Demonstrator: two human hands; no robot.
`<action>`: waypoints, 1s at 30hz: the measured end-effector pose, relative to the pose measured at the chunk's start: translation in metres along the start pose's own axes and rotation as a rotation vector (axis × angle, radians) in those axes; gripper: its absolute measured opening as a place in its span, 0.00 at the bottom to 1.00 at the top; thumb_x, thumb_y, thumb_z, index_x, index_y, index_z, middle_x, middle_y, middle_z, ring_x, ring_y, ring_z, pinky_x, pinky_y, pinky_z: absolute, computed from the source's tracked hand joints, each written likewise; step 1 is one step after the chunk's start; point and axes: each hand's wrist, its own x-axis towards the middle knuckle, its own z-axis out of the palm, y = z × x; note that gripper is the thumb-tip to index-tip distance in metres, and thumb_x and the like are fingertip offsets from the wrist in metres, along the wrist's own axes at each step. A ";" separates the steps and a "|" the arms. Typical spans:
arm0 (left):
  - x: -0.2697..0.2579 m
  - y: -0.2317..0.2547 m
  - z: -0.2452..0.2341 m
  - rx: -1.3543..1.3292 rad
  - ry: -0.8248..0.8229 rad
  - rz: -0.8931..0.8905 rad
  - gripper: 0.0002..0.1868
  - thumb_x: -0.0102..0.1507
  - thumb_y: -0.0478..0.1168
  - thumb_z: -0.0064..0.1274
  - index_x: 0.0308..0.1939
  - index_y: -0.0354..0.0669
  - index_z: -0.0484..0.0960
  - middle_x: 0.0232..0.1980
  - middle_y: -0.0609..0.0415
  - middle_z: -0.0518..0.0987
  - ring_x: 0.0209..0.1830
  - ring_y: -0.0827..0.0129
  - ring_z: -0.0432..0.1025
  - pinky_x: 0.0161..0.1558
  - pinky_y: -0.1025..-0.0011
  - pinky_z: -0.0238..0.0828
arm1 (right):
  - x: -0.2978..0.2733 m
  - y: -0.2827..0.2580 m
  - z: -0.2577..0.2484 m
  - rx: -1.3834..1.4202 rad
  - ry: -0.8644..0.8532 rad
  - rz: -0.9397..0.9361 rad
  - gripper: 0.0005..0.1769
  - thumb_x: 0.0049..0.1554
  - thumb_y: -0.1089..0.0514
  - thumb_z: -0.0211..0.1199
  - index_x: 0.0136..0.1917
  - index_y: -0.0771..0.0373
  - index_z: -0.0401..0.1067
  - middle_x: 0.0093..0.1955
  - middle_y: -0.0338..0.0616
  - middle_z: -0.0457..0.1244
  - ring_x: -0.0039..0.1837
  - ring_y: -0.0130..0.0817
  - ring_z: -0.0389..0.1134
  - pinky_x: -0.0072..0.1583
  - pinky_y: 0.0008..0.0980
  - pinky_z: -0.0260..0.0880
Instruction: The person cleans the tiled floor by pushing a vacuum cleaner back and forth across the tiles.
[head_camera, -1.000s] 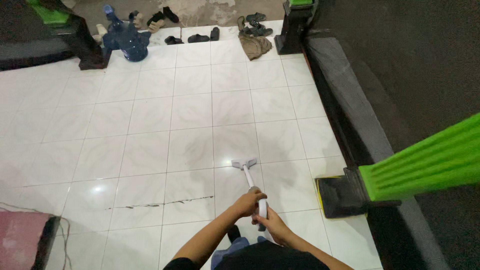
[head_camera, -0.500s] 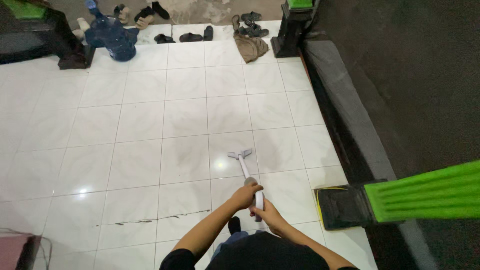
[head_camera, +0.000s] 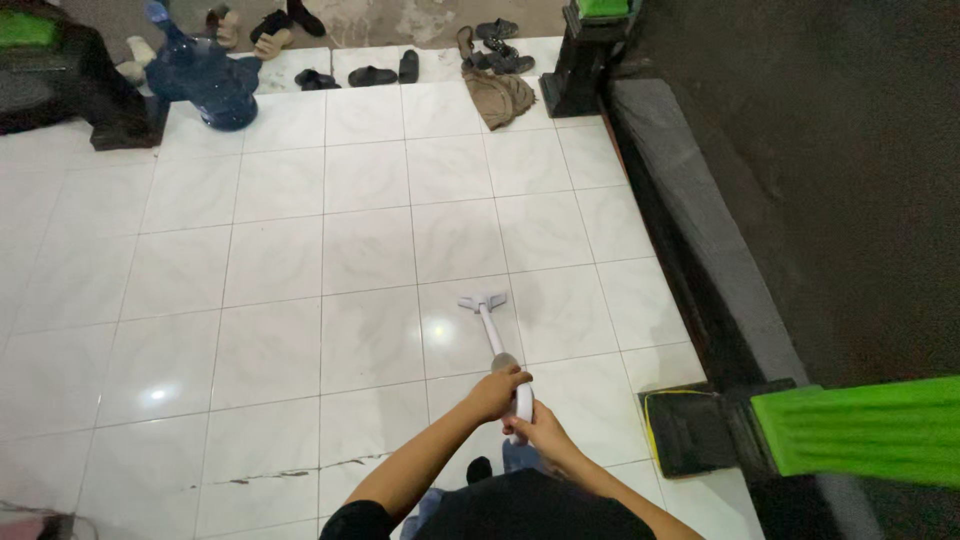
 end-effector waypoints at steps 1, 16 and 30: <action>0.005 -0.001 -0.007 0.002 -0.002 -0.001 0.25 0.58 0.30 0.52 0.59 0.51 0.78 0.61 0.43 0.76 0.53 0.41 0.76 0.51 0.51 0.74 | 0.005 -0.010 -0.002 0.003 -0.001 0.000 0.15 0.60 0.61 0.60 0.59 0.66 0.69 0.44 0.46 0.69 0.42 0.31 0.66 0.44 0.30 0.68; 0.130 -0.066 -0.069 0.001 -0.002 -0.019 0.22 0.61 0.33 0.49 0.59 0.49 0.79 0.63 0.42 0.75 0.55 0.41 0.75 0.54 0.53 0.75 | 0.149 -0.079 -0.031 0.180 -0.079 -0.055 0.18 0.55 0.65 0.64 0.58 0.67 0.66 0.43 0.45 0.69 0.43 0.31 0.70 0.45 0.30 0.68; 0.267 -0.122 -0.134 -0.034 0.009 -0.060 0.24 0.59 0.32 0.48 0.60 0.50 0.78 0.60 0.43 0.76 0.52 0.42 0.76 0.51 0.53 0.76 | 0.262 -0.208 -0.066 0.065 -0.109 0.070 0.17 0.55 0.64 0.61 0.58 0.61 0.67 0.39 0.43 0.67 0.36 0.28 0.61 0.40 0.29 0.64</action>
